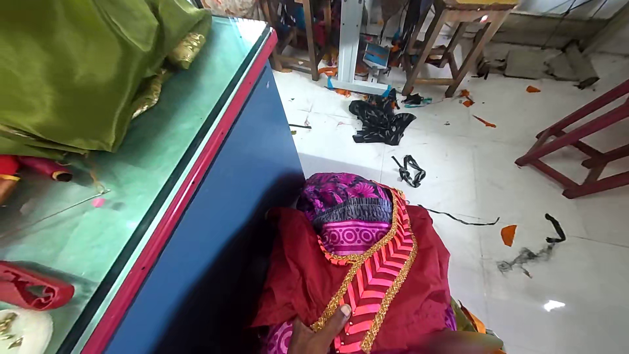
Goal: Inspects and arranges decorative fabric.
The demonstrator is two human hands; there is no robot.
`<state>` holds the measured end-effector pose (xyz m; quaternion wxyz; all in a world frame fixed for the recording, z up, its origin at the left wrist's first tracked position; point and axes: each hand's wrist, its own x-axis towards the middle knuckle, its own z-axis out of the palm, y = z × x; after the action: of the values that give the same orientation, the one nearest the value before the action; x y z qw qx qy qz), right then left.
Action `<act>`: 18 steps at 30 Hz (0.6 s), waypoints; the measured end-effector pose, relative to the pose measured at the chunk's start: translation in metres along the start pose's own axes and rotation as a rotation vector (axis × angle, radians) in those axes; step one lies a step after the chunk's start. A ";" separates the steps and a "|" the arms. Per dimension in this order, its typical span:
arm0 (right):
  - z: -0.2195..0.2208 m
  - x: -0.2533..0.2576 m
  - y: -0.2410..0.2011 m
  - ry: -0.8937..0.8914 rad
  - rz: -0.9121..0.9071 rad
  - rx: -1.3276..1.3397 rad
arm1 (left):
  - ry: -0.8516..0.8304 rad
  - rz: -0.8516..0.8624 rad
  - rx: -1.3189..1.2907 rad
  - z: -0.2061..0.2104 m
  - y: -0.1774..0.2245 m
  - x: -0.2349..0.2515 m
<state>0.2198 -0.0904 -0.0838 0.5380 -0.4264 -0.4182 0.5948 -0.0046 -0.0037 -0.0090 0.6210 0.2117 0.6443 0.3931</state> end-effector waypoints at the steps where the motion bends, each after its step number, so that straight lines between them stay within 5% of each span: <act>1: 0.004 0.002 0.002 0.026 -0.042 0.045 | 0.006 -0.013 0.013 0.000 0.000 0.000; 6: 0.039 0.011 0.002 0.212 -0.181 0.379 | -0.004 -0.075 0.090 -0.002 0.001 0.004; 10: 0.062 0.017 0.001 0.183 -0.167 0.792 | -0.057 -0.163 0.130 -0.003 0.001 0.009; 18: 0.070 0.027 0.003 -0.117 -0.080 0.696 | -0.215 -0.333 0.068 -0.004 0.000 0.023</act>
<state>0.1509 -0.0669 -0.0678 0.6492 -0.1661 -0.2366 0.7035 -0.0117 0.0125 -0.0238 0.7349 0.1641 0.6134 0.2381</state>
